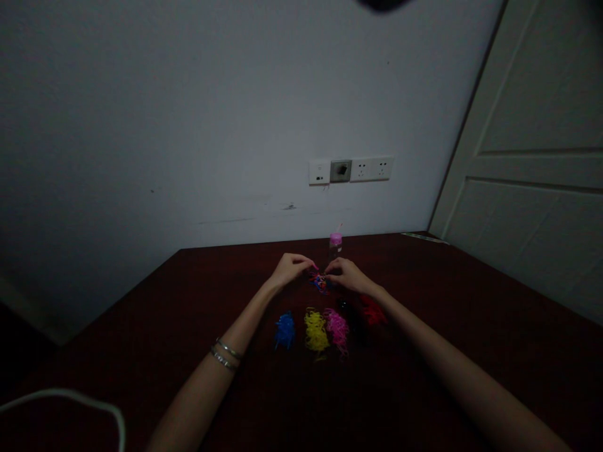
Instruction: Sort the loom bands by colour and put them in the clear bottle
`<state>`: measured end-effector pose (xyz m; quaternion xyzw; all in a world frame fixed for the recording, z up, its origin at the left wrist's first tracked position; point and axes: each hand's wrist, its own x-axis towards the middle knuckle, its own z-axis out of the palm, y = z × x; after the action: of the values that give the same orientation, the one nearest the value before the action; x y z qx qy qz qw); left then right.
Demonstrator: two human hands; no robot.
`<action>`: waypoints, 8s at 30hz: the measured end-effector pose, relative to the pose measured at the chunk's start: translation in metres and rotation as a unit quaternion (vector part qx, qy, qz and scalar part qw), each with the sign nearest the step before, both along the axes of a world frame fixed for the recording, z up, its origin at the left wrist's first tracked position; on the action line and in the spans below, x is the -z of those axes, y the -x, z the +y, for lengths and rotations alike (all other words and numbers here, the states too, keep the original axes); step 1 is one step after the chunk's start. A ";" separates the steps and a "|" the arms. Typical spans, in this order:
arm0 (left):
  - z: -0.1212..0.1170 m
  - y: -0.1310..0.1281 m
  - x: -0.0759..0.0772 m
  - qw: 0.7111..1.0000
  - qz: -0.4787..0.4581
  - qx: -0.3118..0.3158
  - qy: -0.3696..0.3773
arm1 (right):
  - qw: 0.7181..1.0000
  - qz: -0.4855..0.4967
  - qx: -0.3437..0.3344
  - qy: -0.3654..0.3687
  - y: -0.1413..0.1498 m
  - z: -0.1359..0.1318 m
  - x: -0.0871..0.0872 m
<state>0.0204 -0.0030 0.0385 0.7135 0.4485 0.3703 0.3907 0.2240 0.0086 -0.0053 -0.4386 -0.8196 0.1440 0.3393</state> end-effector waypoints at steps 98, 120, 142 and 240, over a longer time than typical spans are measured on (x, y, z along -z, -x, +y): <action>0.035 0.035 0.076 0.996 0.004 -0.087 0.016 | 0.999 -0.024 -0.015 -0.031 -0.005 0.009 0.020; 0.036 0.034 0.079 0.994 -0.006 -0.107 -0.005 | 0.993 0.011 -0.093 0.076 -0.024 -0.055 -0.008; 0.036 0.034 0.079 0.995 0.019 -0.098 -0.029 | 0.992 -0.103 -0.077 -0.014 -0.016 -0.064 0.003; 0.048 0.017 0.070 0.973 0.171 0.032 -0.151 | 0.981 -0.085 0.169 -0.034 -0.099 -0.017 0.050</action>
<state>0.0039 0.0445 -0.0313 0.8307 0.4251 0.2934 0.2077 0.3231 -0.0089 -0.0550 -0.5700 -0.7636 0.0190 0.3027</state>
